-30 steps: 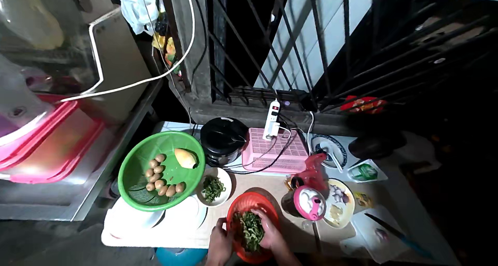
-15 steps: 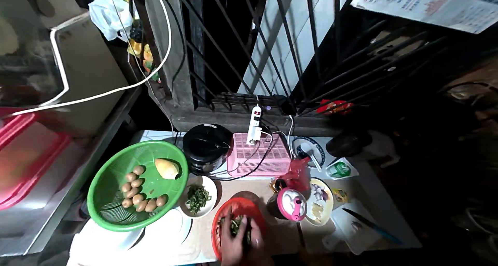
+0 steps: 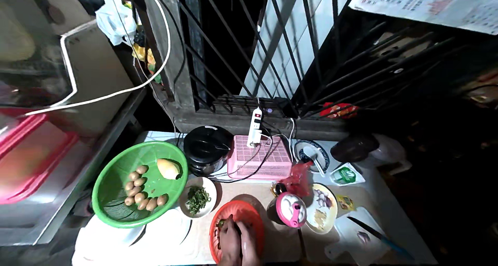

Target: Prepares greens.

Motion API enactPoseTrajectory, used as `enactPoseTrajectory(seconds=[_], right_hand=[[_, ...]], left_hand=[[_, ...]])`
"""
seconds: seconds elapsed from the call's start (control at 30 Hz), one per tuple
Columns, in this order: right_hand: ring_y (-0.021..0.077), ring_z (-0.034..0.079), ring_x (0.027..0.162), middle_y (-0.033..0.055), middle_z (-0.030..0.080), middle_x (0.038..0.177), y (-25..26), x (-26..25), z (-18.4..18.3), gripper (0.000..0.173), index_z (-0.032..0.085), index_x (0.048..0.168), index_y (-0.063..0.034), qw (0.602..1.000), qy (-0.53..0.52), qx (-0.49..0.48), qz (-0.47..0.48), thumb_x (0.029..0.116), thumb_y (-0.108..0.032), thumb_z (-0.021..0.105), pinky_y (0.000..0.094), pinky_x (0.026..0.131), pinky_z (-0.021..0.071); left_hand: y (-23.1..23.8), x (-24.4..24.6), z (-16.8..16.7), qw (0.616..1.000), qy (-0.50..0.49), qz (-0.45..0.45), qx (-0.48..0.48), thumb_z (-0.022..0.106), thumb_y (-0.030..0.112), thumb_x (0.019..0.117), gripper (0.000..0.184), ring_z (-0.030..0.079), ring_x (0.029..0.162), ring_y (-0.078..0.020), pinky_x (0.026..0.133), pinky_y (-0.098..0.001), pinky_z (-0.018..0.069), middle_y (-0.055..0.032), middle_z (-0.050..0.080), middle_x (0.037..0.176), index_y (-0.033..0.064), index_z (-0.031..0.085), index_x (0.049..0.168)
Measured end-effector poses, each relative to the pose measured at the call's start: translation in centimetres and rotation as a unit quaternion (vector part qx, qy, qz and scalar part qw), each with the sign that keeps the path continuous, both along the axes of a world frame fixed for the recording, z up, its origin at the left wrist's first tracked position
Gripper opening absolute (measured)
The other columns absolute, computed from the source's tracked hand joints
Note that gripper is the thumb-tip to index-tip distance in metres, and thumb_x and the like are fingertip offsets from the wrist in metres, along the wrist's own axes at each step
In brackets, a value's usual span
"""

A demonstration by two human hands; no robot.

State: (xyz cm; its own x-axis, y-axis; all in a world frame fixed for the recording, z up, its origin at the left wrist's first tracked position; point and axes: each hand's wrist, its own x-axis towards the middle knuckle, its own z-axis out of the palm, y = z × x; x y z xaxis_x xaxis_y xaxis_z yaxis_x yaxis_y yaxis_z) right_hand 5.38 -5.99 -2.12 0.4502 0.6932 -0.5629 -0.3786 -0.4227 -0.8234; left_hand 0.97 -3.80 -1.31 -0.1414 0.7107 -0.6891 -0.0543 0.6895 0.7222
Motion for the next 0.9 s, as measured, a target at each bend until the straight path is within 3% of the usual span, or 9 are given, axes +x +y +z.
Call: enactPoseTrajectory(seconds=[0.07, 0.2, 0.4, 0.6, 0.63, 0.73, 0.9], right_hand=[[0.0232, 0.069, 0.087, 0.0121, 0.072, 0.091, -0.3, 0.2, -0.1, 0.017, 0.073, 0.093, -0.0025, 1.000, 0.011, -0.005, 0.007, 0.0965, -0.015, 0.063, 0.0462, 0.080, 0.0591], [0.0260, 0.068, 0.100, 0.0156, 0.071, 0.106, -0.1, 0.4, 0.9, 0.020, 0.071, 0.108, -0.0006, 0.999, 0.005, -0.034, 0.014, 0.0972, -0.016, 0.063, 0.0483, 0.091, 0.0568], [0.0271, 0.066, 0.109, 0.0152, 0.073, 0.110, -0.3, 1.6, 1.3, 0.030, 0.076, 0.105, -0.0030, 0.988, -0.056, -0.104, 0.101, 0.0994, -0.029, 0.061, 0.0507, 0.099, 0.0517], [0.0250, 0.066, 0.108, 0.0134, 0.072, 0.111, 0.1, 2.2, 1.9, 0.033, 0.074, 0.108, -0.0051, 0.990, 0.013, -0.103, 0.093, 0.0996, -0.033, 0.059, 0.0501, 0.097, 0.0521], [0.0252, 0.066, 0.111, 0.0137, 0.072, 0.113, 0.2, 2.2, 1.9, 0.038, 0.074, 0.111, -0.0053, 0.992, 0.028, -0.096, 0.074, 0.1005, -0.038, 0.058, 0.0503, 0.098, 0.0522], [0.0300, 0.055, 0.134, 0.0193, 0.062, 0.138, 0.6, 2.6, 1.5, 0.066, 0.064, 0.134, -0.0028, 0.992, 0.033, -0.110, 0.057, 0.1048, -0.058, 0.043, 0.0537, 0.114, 0.0427], [0.0310, 0.059, 0.127, 0.0214, 0.065, 0.132, 0.7, 2.5, 1.3, 0.048, 0.067, 0.126, 0.0019, 0.991, 0.022, -0.112, 0.073, 0.1051, -0.039, 0.055, 0.0508, 0.110, 0.0454]], left_hand=[[-0.2, 0.0, 0.3, 0.999, 0.038, -0.030, 0.006, 0.047, 0.037, 0.1083, 0.044, 0.068, 0.100, -0.0334, 0.092, -0.0581, 0.0529, -0.0191, 0.073, 0.101, 0.0027, 0.074, 0.110], [-0.5, 0.4, 0.7, 0.997, 0.079, -0.016, -0.021, 0.051, 0.035, 0.1066, 0.042, 0.068, 0.100, -0.0372, 0.091, -0.0612, 0.0523, -0.0218, 0.072, 0.100, 0.0012, 0.075, 0.104], [-0.8, 1.3, 1.2, 0.992, 0.118, -0.014, -0.042, 0.052, 0.032, 0.1057, 0.040, 0.067, 0.098, -0.0392, 0.088, -0.0620, 0.0520, -0.0242, 0.071, 0.100, -0.0027, 0.073, 0.104], [-0.6, 1.6, -1.0, 0.992, 0.128, -0.017, 0.011, 0.046, 0.032, 0.1075, 0.042, 0.066, 0.102, -0.0388, 0.091, -0.0619, 0.0517, -0.0252, 0.070, 0.106, -0.0023, 0.069, 0.117], [-0.6, 1.6, -1.2, 0.991, 0.134, -0.018, 0.021, 0.045, 0.033, 0.1083, 0.044, 0.067, 0.105, -0.0387, 0.093, -0.0618, 0.0515, -0.0250, 0.070, 0.108, -0.0016, 0.068, 0.120], [-0.6, 1.8, -1.0, 0.986, 0.150, -0.019, 0.073, 0.044, 0.029, 0.1094, 0.043, 0.066, 0.112, -0.0381, 0.100, -0.0602, 0.0497, -0.0249, 0.069, 0.116, -0.0022, 0.066, 0.128], [-1.2, 1.8, -1.4, 0.982, 0.120, 0.035, 0.142, 0.046, 0.022, 0.1068, 0.040, 0.067, 0.113, -0.0317, 0.101, -0.0530, 0.0521, -0.0221, 0.070, 0.120, -0.0026, 0.063, 0.133]])
